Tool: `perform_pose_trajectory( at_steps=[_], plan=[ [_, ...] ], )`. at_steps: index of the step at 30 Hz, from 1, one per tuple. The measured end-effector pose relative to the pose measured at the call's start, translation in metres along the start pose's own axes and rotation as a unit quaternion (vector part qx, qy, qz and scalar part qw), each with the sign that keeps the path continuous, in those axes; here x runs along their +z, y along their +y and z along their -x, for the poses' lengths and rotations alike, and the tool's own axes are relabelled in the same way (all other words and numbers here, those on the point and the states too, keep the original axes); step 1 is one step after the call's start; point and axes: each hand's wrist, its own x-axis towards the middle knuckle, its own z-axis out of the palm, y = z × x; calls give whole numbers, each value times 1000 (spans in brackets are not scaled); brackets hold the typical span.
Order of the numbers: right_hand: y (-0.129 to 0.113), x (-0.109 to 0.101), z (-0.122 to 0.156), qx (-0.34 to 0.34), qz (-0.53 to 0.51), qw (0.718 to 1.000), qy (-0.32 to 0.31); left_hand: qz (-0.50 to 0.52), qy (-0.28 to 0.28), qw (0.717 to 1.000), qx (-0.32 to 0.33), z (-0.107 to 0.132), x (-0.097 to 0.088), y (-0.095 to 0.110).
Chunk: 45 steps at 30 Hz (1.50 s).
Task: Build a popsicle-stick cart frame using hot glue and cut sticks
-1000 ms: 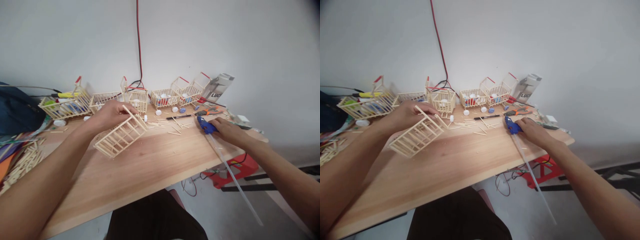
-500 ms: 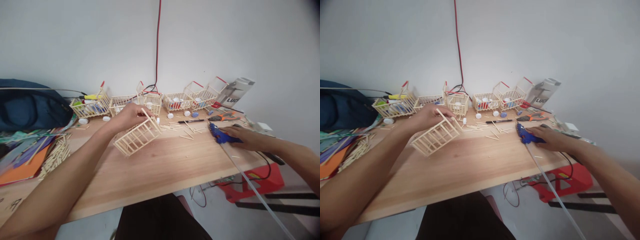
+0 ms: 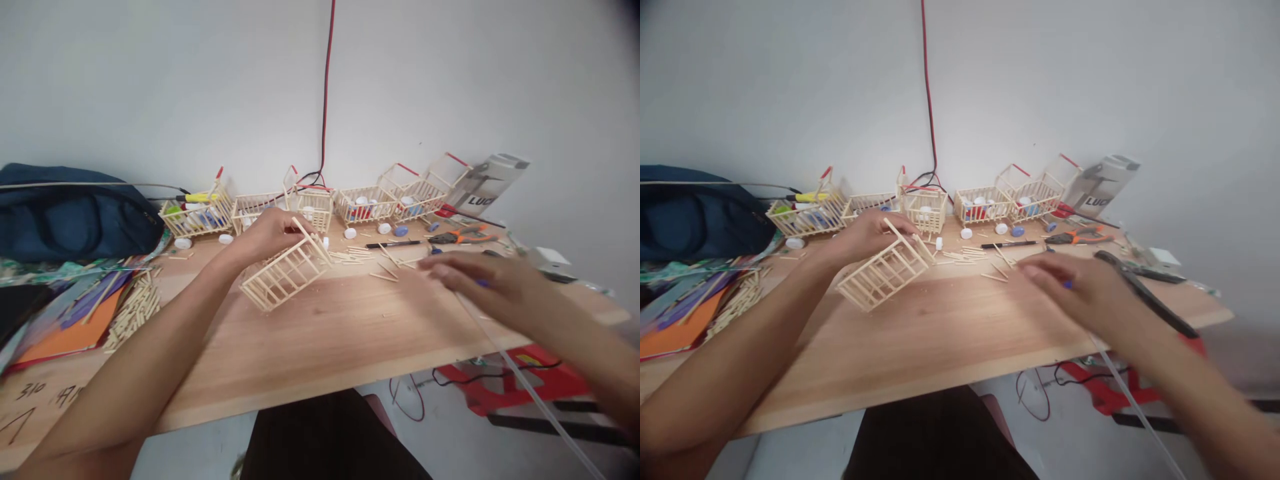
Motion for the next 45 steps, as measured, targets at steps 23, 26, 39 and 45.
perform_pose_trajectory(
  at_steps=[23, 26, 39, 45],
  plan=[
    [-116, 141, -10, 142, -608, 778, -63, 5, 26, 999, -21, 3, -8, -6],
    [-116, 141, -13, 140, -611, 777, -58, 10, 34, 999, -15, 4, -8, -5],
    [-110, 144, -12, 151, -600, 783, -59, 6, 37, 999, 2, 7, -10, -13],
    [-111, 144, -13, 163, -604, 778, -66, 19, 53, 998, 0, 10, -10, -10]
  ],
)
